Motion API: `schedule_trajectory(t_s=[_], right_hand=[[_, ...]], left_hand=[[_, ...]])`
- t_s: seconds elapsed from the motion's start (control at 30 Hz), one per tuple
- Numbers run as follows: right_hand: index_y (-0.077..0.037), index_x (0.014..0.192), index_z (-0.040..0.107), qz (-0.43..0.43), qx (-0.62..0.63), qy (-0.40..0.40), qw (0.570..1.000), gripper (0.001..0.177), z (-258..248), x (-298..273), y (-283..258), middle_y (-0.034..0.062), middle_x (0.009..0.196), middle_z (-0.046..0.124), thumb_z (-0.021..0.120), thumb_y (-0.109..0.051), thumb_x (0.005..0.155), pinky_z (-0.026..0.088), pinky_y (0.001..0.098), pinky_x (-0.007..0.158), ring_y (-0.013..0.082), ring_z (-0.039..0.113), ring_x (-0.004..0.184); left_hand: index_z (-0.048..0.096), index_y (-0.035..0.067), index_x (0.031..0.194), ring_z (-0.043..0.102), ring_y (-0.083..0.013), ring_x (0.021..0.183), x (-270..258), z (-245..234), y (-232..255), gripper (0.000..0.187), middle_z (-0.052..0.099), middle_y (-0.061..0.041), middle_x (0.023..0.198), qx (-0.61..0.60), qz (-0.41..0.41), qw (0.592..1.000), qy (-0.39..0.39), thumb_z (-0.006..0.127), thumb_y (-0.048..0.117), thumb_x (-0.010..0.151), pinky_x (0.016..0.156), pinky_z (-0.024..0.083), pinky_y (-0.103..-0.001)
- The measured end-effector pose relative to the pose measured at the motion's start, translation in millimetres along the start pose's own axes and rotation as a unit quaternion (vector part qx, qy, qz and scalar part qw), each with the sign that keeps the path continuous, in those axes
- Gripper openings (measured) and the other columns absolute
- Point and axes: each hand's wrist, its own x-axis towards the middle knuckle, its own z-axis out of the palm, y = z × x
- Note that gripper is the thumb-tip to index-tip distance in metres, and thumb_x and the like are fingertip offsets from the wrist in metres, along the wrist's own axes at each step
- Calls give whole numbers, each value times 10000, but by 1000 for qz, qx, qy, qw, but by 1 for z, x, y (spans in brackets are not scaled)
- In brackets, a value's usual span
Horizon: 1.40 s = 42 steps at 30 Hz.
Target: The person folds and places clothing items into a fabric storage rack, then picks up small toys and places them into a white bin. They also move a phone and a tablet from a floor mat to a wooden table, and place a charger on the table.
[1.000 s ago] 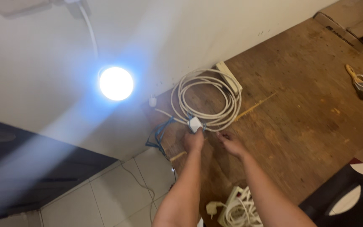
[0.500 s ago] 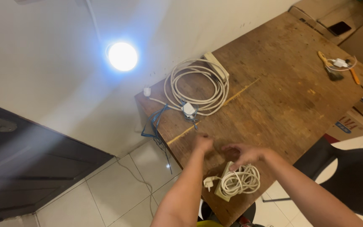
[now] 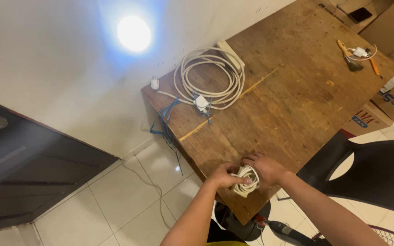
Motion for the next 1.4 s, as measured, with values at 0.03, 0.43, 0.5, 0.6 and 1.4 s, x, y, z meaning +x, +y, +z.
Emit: schedule_trajectory(t_s=[0.03, 0.43, 0.5, 0.6, 1.4], right_hand=[[-154, 1285, 564, -7, 15, 10, 1000, 901, 1, -2, 0, 108, 1338, 580, 938, -320, 482, 421, 473, 1093, 358, 534, 1259], [-103, 1158, 588, -23, 27, 57, 998, 775, -40, 43, 21, 146, 1046, 667, 924, -331, 499, 477, 470, 969, 375, 631, 1046], [-107, 1080, 608, -71, 7, 72, 995, 708, -52, 54, 27, 147, 1042, 669, 921, -326, 485, 467, 479, 973, 378, 616, 1064], [-109, 1069, 603, -93, -30, 47, 994, 697, -76, 77, 35, 147, 1048, 662, 912, -314, 479, 455, 487, 991, 381, 599, 1082], [-142, 1595, 266, 71, 168, 276, 944, 924, -146, 273, 0, 237, 1364, 564, 753, -233, 815, 332, 568, 1128, 452, 516, 1278]], left_hand=[[575, 30, 1404, 679, -264, 1238, -9, 3, 0, 1148, 670, -147, 1363, -4, 17, 1000, -16, 971, 528, 449, 1040, 548, -389], [636, 95, 1300, 674, -301, 1159, -4, 2, 25, 870, 719, -152, 1221, 89, -24, 984, 155, 964, 415, 561, 970, 546, -400], [731, 80, 1183, 726, -299, 1070, 12, -7, 24, 696, 755, -164, 1130, 88, -32, 983, 156, 928, 383, 588, 913, 576, -394], [784, 72, 1086, 752, -287, 1002, 36, -27, 23, 555, 774, -170, 1057, 85, -28, 984, 153, 906, 339, 615, 872, 588, -384], [692, -2, 1216, 684, -274, 1003, 178, -254, 39, 459, 723, -137, 1155, -294, -5, 867, 402, 726, 251, 835, 844, 529, -419]])
